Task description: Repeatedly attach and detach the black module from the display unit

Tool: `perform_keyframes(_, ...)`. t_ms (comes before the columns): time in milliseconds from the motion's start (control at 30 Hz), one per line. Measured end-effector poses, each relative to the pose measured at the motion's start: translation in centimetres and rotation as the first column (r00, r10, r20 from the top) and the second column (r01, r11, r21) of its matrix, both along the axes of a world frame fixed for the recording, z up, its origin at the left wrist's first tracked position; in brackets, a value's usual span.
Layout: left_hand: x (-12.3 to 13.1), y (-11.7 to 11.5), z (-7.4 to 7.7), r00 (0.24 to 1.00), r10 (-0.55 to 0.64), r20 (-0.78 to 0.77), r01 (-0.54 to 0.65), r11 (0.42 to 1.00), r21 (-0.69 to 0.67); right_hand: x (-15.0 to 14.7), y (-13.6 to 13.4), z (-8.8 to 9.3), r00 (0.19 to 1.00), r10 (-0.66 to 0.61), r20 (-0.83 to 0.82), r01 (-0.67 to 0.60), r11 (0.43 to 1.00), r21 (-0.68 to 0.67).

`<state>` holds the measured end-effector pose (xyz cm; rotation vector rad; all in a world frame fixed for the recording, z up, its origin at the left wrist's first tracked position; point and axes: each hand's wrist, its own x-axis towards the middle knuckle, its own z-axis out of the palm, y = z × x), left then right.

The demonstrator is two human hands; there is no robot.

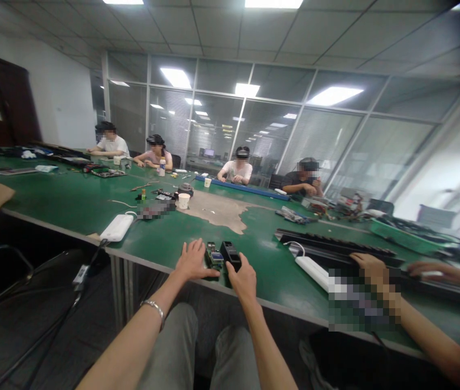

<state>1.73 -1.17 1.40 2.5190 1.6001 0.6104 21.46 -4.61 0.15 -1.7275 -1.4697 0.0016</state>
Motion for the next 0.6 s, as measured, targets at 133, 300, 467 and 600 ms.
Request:
perform_keyframes(133, 0.1, 0.0, 0.0, 1.0, 0.006, -0.001, -0.006, 1.0, -0.004, -0.3, -0.3, 1.8, 0.989, -0.012, -0.149, 0.02, 0.998, 0.054)
perform_keyframes(300, 0.2, 0.0, -0.2, 1.0, 0.008, 0.009, -0.009, 1.0, 0.019, -2.5, -0.5, 4.4, 0.979, 0.081, -0.188, -0.061, 0.992, 0.11)
perform_keyframes(467, 0.0, -0.1, -0.1, 1.0, 0.0, 0.004, 0.0, 1.0, 0.03, -4.6, -0.4, 4.7, 0.995, 0.091, -0.045, -0.088, 0.994, 0.057)
perform_keyframes(600, -0.1, 0.0, -0.1, 1.0, 0.015, -0.008, -0.015, 1.0, 0.01, -5.8, -0.5, 4.5, 0.995, 0.089, 0.046, -0.089, 0.996, -0.001)
